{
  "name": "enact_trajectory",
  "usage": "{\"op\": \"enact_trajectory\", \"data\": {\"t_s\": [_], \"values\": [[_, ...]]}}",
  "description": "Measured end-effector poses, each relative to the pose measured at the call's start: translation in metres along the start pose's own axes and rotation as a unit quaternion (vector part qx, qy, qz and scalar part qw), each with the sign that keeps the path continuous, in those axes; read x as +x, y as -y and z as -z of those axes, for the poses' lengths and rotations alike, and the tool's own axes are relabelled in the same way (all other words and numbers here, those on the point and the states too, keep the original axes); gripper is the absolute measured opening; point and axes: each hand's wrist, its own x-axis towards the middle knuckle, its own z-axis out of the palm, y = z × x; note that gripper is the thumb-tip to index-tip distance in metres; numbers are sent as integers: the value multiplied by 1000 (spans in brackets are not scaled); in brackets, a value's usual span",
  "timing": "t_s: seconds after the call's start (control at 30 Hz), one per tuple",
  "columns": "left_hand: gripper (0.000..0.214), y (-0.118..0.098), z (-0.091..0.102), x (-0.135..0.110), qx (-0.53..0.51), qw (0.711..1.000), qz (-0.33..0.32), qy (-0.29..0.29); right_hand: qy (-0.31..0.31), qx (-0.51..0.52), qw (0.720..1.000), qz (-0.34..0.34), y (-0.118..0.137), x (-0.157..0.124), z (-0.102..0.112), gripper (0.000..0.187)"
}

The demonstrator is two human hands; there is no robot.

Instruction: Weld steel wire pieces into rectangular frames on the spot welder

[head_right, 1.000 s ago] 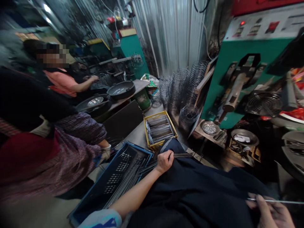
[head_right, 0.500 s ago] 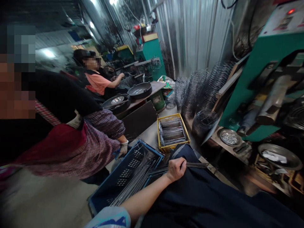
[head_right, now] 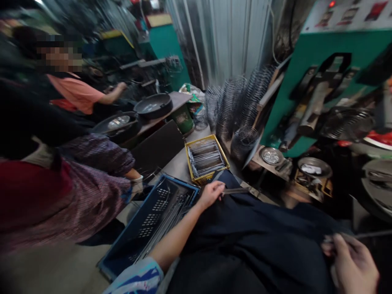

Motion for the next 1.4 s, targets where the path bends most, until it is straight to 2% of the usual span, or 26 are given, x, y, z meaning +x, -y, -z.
{"op": "enact_trajectory", "data": {"t_s": [0.13, 0.2, 0.27, 0.37, 0.5, 0.6, 0.7, 0.77, 0.9, 1.03, 1.1, 1.2, 1.3, 1.4], "values": [[55, -11, 7, -4, -117, 987, 42, 106, -23, 56, 998, -27, 11, -4, -4, 36], [56, -16, 7, -7, -158, 977, 54, 135, -18, 53, 998, -21, 17, -5, -8, 39], [53, -17, 9, -6, -124, 983, 55, 125, -9, 40, 999, -11, 19, -7, -11, 42], [43, -6, 16, 2, -21, 993, 59, 97, 1, 20, 1000, 15, 17, -10, -11, 48], [43, 6, 22, 6, -9, 990, 74, 116, 8, 9, 999, 44, 9, -9, -11, 47], [42, 1, 20, -8, -5, 989, 67, 130, 6, 8, 999, 52, 8, -9, -11, 47], [42, -8, 17, -28, -24, 979, 77, 185, 19, -2, 999, 42, 12, -10, -12, 50], [45, -10, 17, -38, -32, 976, 92, 197, 19, -7, 999, 39, 16, -11, -13, 51], [47, -8, 19, -44, 38, 985, 94, 142, 9, -16, 999, 39, 19, -12, -18, 52], [43, -13, 23, -47, 66, 987, 67, 127, 23, -38, 998, 47, 19, -12, -19, 50], [44, -17, 26, -51, 60, 988, 52, 135, 52, -39, 997, 43, 21, -15, -19, 48], [50, -17, 30, -54, 53, 986, 60, 146, 128, 11, 992, 2, 28, -29, -28, 41], [51, -12, 33, -52, 85, 985, 80, 129, 213, 59, 974, -56, 31, -49, -56, 39], [48, -10, 34, -51, 116, 985, 79, 101, 312, 59, 943, -99, 24, -69, -90, 45]]}}
